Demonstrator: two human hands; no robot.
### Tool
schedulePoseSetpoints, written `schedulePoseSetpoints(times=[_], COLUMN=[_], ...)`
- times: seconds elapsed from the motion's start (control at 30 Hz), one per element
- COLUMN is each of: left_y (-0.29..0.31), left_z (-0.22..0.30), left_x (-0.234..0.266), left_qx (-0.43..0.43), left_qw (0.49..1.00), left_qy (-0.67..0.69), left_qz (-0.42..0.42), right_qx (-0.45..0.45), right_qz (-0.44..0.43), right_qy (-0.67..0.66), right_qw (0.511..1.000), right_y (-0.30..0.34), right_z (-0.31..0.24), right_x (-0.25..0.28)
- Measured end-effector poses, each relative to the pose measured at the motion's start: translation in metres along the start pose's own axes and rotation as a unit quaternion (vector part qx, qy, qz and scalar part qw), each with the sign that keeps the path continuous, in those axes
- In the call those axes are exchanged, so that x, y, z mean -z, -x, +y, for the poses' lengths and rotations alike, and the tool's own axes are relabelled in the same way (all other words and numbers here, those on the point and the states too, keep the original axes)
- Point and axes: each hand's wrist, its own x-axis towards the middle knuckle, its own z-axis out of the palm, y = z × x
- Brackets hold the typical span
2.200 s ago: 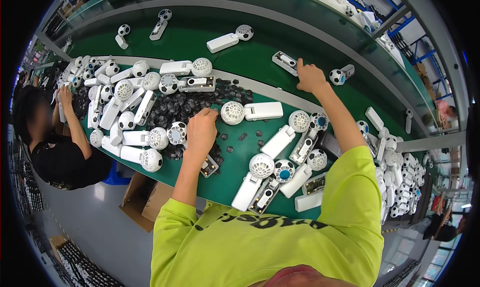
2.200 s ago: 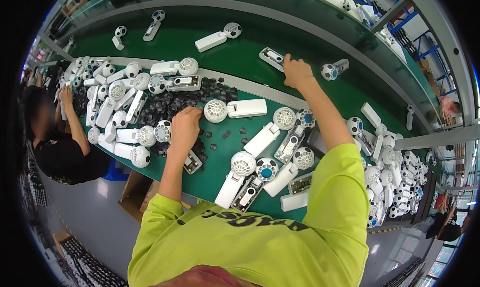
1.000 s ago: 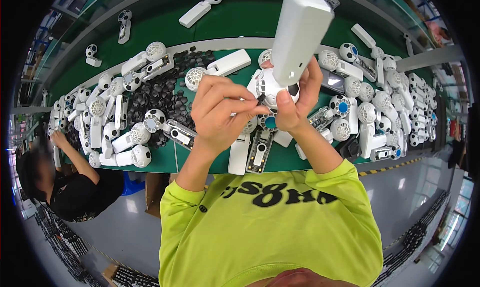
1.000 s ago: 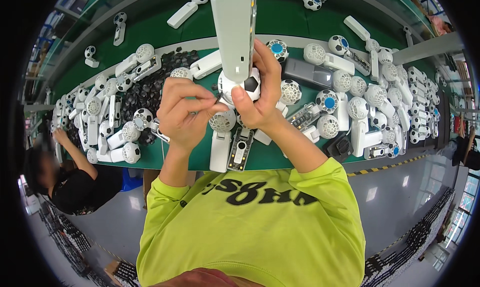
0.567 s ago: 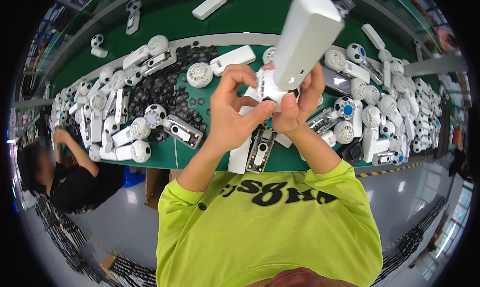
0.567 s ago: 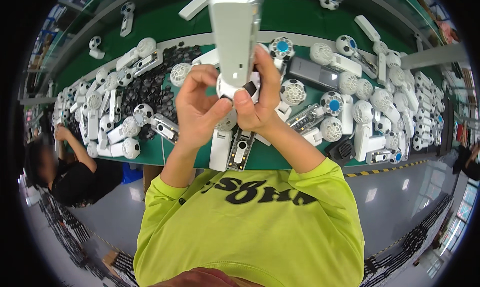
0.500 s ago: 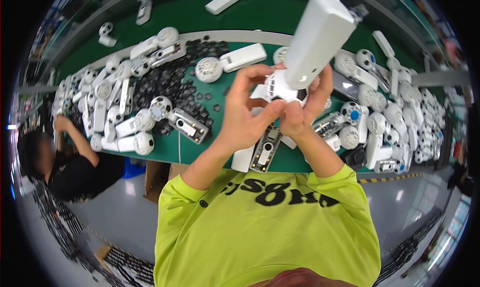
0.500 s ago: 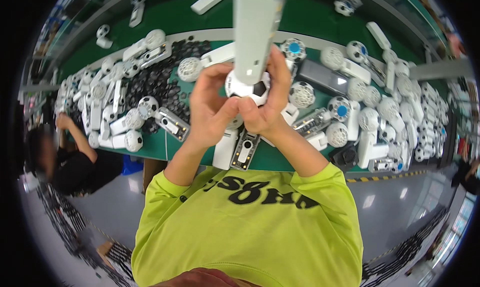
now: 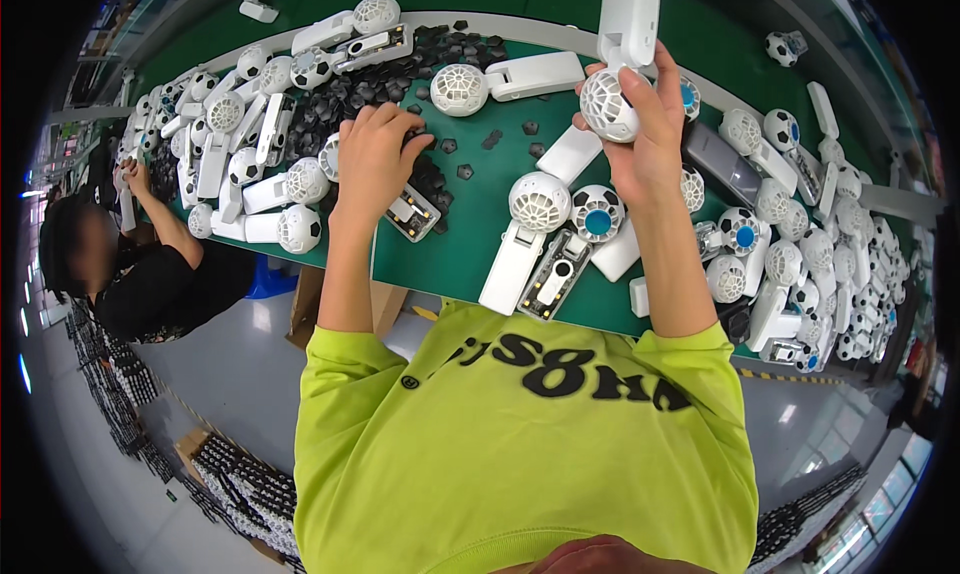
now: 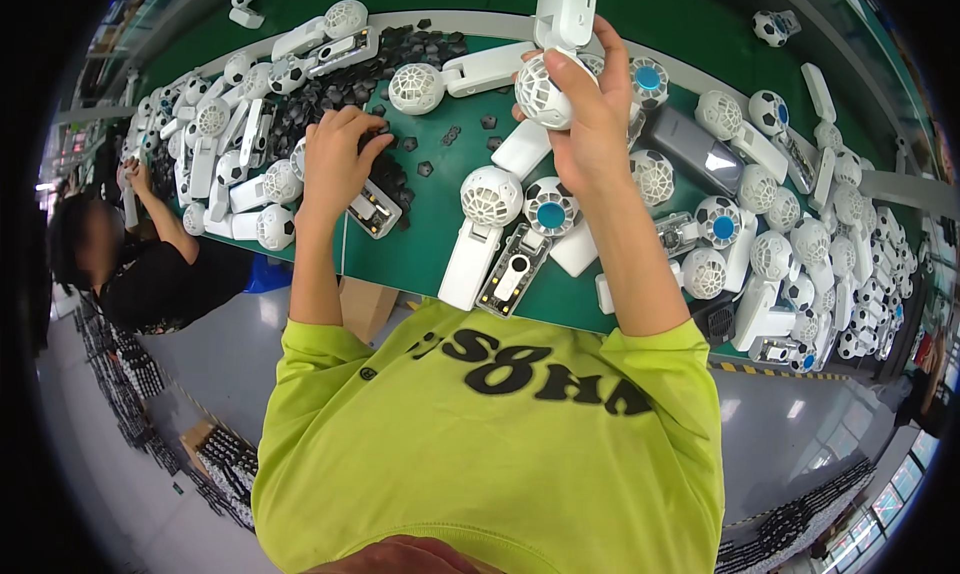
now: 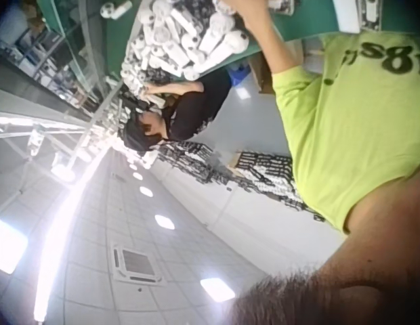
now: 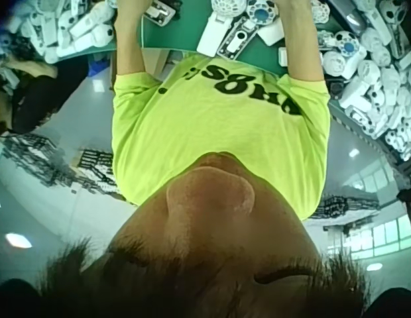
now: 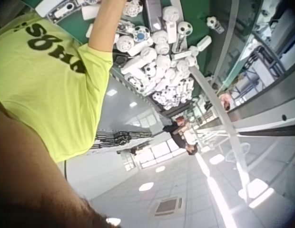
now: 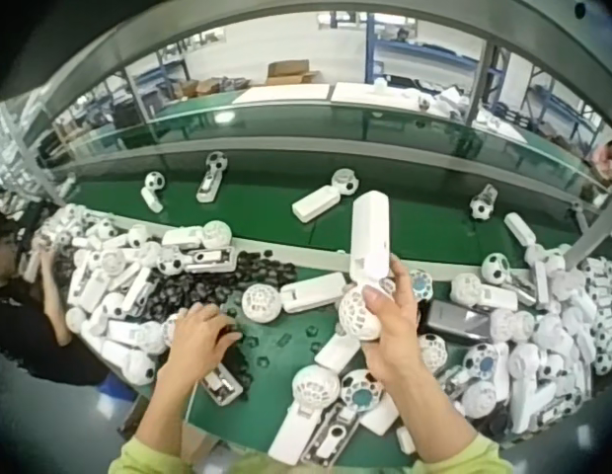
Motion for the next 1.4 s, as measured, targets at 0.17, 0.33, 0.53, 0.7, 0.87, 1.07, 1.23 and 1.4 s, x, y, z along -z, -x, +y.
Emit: schedulePoseSetpoints(times=[0.17,0.33,0.53,0.7,0.87,1.07,1.23,1.4], left_y=[-0.012,-0.014,-0.021,-0.035,-0.044,-0.053,-0.062,-0.044], left_z=[-0.005,-0.001,0.057,0.104,0.118,0.128,0.132,0.142], left_x=[0.004,0.011,0.024,0.018,0.012,-0.009,-0.025,-0.019], left_qx=[-0.058,-0.041,-0.126,-0.124,-0.133,-0.198,-0.160,-0.028], left_qw=[0.994,0.977,0.934,0.887,0.920,0.899,0.872,0.857], left_qy=[0.031,0.153,0.328,0.442,0.368,0.343,0.427,0.509], left_qz=[-0.084,-0.141,-0.060,-0.056,0.003,0.184,0.179,0.079], right_qx=[-0.079,-0.147,-0.154,-0.132,-0.106,-0.109,-0.108,-0.137], right_qz=[0.015,-0.011,-0.005,-0.004,0.021,0.010,-0.001,-0.011], right_qy=[-0.046,-0.155,-0.182,-0.081,-0.049,-0.127,-0.127,-0.163], right_qw=[0.996,0.977,0.971,0.988,0.993,0.986,0.986,0.977], right_y=[-0.001,0.003,0.001,0.006,0.009,0.009,0.013,0.021], right_z=[0.006,0.012,0.008,0.014,0.018,0.014,0.014,0.013], right_x=[0.015,0.020,0.018,0.011,0.009,0.012,0.008,0.004])
